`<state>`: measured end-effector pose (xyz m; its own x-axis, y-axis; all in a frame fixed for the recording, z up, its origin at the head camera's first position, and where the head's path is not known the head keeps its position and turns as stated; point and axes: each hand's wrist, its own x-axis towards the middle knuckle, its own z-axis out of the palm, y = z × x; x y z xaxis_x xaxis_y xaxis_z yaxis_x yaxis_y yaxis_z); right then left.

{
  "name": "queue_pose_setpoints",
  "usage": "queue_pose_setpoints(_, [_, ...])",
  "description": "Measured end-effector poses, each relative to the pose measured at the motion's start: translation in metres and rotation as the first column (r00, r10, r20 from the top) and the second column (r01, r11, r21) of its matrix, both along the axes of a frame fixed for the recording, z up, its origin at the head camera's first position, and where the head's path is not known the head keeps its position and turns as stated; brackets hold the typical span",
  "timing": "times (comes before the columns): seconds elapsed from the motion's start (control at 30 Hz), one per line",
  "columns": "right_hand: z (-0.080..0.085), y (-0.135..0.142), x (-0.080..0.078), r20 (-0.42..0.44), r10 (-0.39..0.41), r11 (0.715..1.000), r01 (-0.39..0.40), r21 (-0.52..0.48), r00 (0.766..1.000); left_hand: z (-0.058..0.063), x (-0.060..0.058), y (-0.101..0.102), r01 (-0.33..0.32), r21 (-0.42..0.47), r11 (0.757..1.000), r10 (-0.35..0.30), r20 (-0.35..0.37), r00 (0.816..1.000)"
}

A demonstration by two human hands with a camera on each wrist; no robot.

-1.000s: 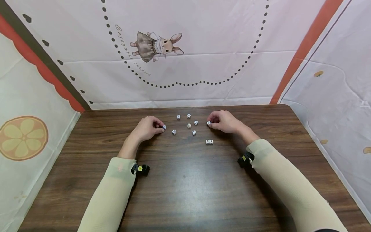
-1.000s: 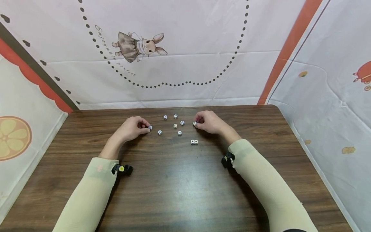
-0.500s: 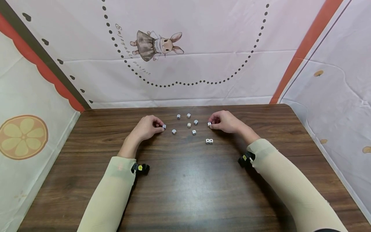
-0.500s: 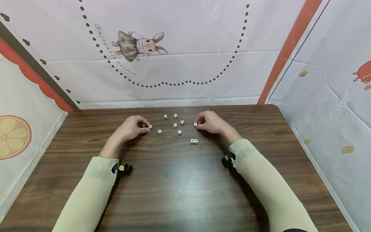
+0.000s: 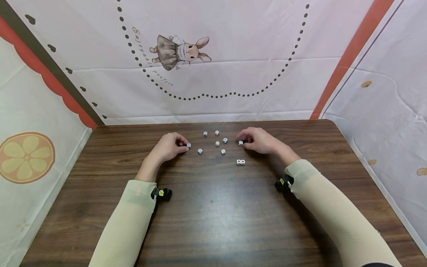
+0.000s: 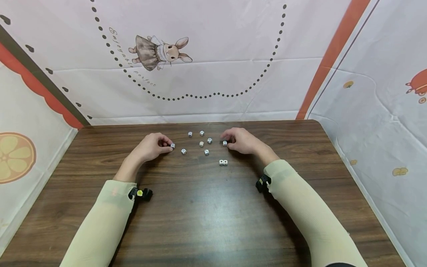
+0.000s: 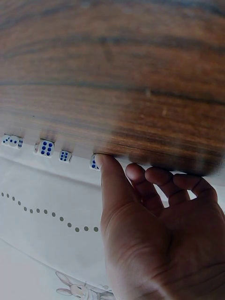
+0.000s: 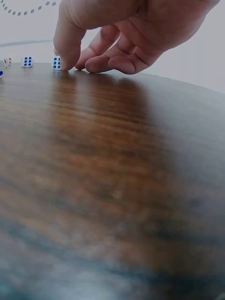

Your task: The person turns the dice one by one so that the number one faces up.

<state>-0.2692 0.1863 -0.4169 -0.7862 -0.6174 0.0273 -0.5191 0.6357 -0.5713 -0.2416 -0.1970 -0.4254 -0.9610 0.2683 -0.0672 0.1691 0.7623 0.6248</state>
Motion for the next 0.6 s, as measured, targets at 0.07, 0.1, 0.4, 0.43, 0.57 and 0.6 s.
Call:
queue_pose_setpoints(0.07, [0.0005,-0.0003,0.0004,-0.014,0.024,1.000,-0.024,0.003,1.000,0.0000,0.0003,-0.0004,0.001,0.003,1.000,-0.001,-0.004,1.000])
queue_pose_setpoints(0.1, [0.0008,-0.0004,0.0007,-0.020,0.033,0.999,-0.033,0.007,0.999,0.0000,0.0005,-0.0006,0.001,0.005,1.000,-0.001,-0.006,1.000])
queue_pose_setpoints(0.4, [-0.0002,-0.0014,-0.0014,-0.038,0.045,0.998,-0.044,0.038,0.998,-0.0004,0.0004,-0.0010,0.005,0.006,1.000,-0.005,-0.009,1.000])
queue_pose_setpoints(0.43, [-0.0006,-0.0015,-0.0017,-0.039,0.045,0.998,-0.043,0.034,0.998,-0.0003,0.0004,-0.0010,0.004,0.006,1.000,-0.003,-0.007,1.000])
queue_pose_setpoints(0.57, [-0.0014,-0.0017,-0.0016,-0.014,0.021,1.000,-0.021,0.004,1.000,0.0003,0.0009,-0.0003,0.001,0.003,1.000,-0.001,0.001,1.000])
queue_pose_setpoints(0.6, [-0.0014,-0.0017,-0.0014,-0.003,0.011,1.000,-0.011,-0.003,1.000,0.0001,0.0008,-0.0004,0.001,0.002,1.000,-0.001,0.003,1.000])
